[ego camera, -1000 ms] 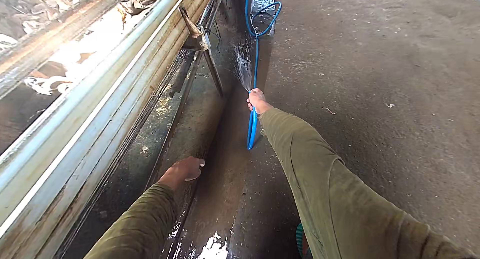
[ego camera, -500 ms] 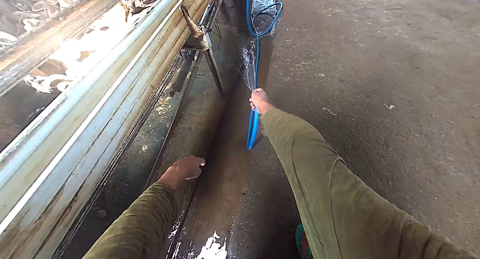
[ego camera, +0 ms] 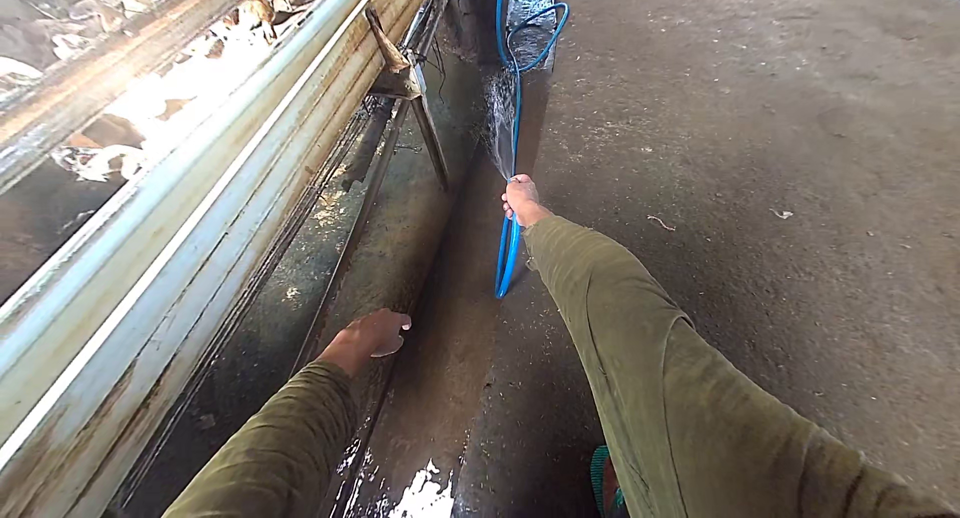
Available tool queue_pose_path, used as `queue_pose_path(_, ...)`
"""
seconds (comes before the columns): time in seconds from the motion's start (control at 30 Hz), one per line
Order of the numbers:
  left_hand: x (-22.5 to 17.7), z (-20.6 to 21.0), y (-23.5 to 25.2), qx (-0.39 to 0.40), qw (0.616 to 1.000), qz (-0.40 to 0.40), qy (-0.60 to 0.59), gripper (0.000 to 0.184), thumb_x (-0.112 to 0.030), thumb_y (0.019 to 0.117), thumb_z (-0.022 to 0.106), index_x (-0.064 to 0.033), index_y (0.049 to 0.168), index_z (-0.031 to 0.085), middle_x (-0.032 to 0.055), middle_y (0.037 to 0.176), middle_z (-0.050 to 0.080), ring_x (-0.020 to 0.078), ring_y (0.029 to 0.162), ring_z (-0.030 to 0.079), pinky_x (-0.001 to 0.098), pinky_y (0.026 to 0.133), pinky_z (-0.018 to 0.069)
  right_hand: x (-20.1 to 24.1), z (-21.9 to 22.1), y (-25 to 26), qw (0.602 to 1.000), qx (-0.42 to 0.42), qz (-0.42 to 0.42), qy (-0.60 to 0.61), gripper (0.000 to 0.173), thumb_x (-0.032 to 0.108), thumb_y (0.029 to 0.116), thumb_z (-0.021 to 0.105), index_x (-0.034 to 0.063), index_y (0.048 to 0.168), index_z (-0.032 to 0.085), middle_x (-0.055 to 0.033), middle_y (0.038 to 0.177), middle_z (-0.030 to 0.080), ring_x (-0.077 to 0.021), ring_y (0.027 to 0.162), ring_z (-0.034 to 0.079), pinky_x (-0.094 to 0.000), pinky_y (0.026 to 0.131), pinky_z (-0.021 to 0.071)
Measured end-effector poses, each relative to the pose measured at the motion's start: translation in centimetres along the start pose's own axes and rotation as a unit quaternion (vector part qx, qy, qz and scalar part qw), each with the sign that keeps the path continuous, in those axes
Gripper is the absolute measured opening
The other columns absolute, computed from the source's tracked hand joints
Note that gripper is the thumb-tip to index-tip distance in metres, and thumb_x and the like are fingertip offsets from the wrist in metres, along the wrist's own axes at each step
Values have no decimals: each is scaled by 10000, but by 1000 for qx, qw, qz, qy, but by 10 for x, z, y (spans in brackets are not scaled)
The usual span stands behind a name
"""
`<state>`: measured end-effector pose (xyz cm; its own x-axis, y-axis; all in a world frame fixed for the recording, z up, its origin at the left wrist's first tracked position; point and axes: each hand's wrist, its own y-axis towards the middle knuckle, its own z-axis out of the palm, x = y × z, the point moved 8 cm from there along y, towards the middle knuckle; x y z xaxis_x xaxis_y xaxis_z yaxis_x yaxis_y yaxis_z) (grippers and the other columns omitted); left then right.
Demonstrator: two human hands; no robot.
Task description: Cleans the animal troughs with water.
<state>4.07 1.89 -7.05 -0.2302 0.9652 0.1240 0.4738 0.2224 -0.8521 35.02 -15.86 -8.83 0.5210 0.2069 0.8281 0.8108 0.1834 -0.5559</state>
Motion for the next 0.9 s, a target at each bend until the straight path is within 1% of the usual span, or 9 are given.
queue_pose_path(0.13,0,1,-1,-6,1000,7,-7,418,-193,1020,572,-157,1436,567,203,1275,665,409,1203,630,634,983,487,0,0,-1,1000,3,-1,-7,349,267,1102,379,216,1434,475,-78,828,571,-152,523,493,-292,462,423)
queue_pose_path(0.2,-1,1,-3,-6,1000,4,-9,419,-187,1020,568,-160,1438,566,205,1277,663,412,1200,631,636,977,490,-1,1,0,1000,8,4,-8,353,267,1100,384,215,1439,467,-68,820,552,-146,518,482,-288,456,419)
queue_pose_path(0.3,-1,1,-5,-4,1000,3,-9,420,-184,1019,567,-158,1438,567,210,1287,657,418,1204,627,639,976,488,-6,3,0,999,22,35,10,330,250,1084,398,180,1397,478,-52,790,506,-129,491,444,-266,431,390)
queue_pose_path(0.4,1,2,-4,-1,1000,3,-6,416,-183,1016,571,-156,1431,570,210,1279,660,416,1197,630,636,976,489,-8,6,-4,996,41,75,4,240,266,1088,388,130,1252,498,-30,752,453,-106,461,402,-234,408,367)
queue_pose_path(0.5,2,2,-3,-2,1000,3,-4,417,-186,1020,565,-144,1435,565,212,1277,660,413,1201,629,632,983,486,-9,10,-10,993,55,106,-20,208,267,1086,387,101,1077,512,-19,710,446,-92,446,381,-218,404,341)
queue_pose_path(0.63,1,-1,-5,1,1000,0,-8,420,-185,1023,564,-149,1441,558,209,1291,655,412,1215,622,628,991,482,-8,18,-15,988,83,118,-48,185,254,1088,394,106,1057,500,-5,686,417,-77,438,361,-201,395,317)
queue_pose_path(0.7,0,-1,-5,2,1000,-1,-5,423,-194,1026,558,-160,1447,554,201,1294,654,409,1218,620,627,990,483,-8,21,-14,988,89,117,-49,191,249,1080,387,105,1017,494,-6,673,429,-73,421,358,-197,382,317)
queue_pose_path(0.77,-1,-2,-5,5,1000,-4,-4,426,-198,1030,556,-162,1454,545,203,1301,650,412,1223,617,627,993,482,-7,23,-12,990,87,108,-33,184,251,1081,388,107,1029,490,-8,684,433,-75,419,355,-201,378,317)
queue_pose_path(0.9,1,-1,-2,2,1000,1,-7,424,-187,1025,563,-149,1447,555,200,1298,653,403,1222,619,621,1001,479,-8,22,-7,994,77,79,0,199,249,1092,392,135,1217,496,-15,729,437,-86,444,365,-215,391,327)
